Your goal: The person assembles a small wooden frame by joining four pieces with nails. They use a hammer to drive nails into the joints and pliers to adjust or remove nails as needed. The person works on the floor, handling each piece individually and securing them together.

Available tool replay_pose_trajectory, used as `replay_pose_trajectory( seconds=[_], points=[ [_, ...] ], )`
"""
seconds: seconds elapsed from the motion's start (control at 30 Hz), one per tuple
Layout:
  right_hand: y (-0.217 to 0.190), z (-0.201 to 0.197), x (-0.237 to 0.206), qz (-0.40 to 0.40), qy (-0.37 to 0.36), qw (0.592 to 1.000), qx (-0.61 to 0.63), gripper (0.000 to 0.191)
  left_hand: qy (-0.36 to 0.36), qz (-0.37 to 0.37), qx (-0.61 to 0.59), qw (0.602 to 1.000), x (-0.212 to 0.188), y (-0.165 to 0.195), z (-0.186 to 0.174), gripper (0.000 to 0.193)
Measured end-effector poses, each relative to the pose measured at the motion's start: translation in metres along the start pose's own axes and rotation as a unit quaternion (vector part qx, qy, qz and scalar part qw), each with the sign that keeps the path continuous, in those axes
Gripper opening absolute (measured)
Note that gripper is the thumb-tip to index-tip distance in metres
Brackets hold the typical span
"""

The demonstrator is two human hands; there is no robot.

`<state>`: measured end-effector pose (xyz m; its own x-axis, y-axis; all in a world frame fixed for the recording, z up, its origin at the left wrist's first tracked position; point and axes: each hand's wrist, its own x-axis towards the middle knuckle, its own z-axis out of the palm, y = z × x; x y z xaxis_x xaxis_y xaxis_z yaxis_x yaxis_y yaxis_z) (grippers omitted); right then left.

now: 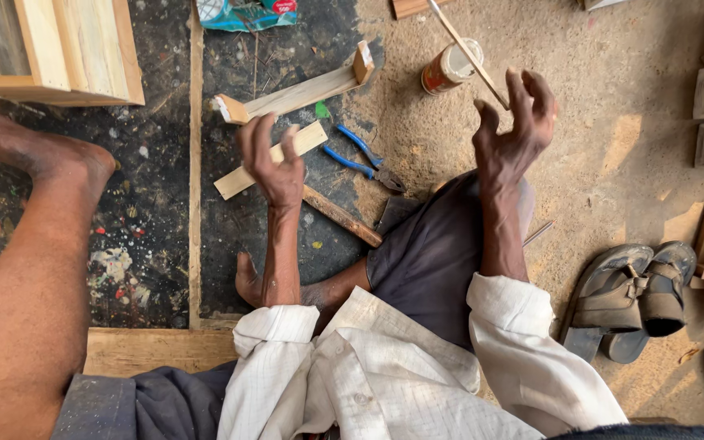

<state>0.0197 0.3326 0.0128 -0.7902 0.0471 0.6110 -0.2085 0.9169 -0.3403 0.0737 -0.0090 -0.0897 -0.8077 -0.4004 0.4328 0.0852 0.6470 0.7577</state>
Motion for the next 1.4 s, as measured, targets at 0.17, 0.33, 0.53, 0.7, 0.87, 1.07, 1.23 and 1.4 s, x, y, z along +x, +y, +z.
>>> replay_pose_trajectory(
  seconds=[0.17,0.33,0.53,0.7,0.87,1.07,1.23,1.4],
  points=[
    [-0.085,-0.028,-0.051,-0.02,-0.218,0.954,0.203,0.052,-0.196,0.08,0.094,0.973,0.035,0.014,0.04,0.055],
    [-0.157,0.007,-0.091,-0.011,-0.393,0.913,0.109,0.041,-0.261,0.07,0.087,0.959,0.066,0.01,0.059,0.039],
    [-0.159,0.007,-0.099,-0.018,-0.45,0.874,0.183,0.051,-0.261,0.056,0.074,0.961,0.066,0.008,0.034,0.042],
    [-0.166,0.012,-0.095,0.006,-0.622,0.774,0.12,0.063,-0.264,0.012,0.047,0.963,0.071,0.015,0.032,0.044],
    [-0.13,-0.012,-0.083,0.228,-0.517,0.766,0.307,0.061,-0.272,-0.007,0.023,0.962,0.076,0.015,0.036,0.043],
    [-0.112,0.017,-0.077,0.399,-0.227,0.768,0.446,0.069,-0.267,-0.008,0.028,0.963,0.071,0.013,0.035,0.046],
    [-0.122,0.053,-0.067,0.455,-0.189,0.762,0.421,0.069,-0.251,0.037,0.031,0.967,0.073,0.011,0.037,0.042],
    [-0.128,0.049,-0.055,0.489,-0.234,0.71,0.45,0.069,-0.269,-0.013,0.028,0.963,0.071,0.004,0.039,0.044]
  ],
)
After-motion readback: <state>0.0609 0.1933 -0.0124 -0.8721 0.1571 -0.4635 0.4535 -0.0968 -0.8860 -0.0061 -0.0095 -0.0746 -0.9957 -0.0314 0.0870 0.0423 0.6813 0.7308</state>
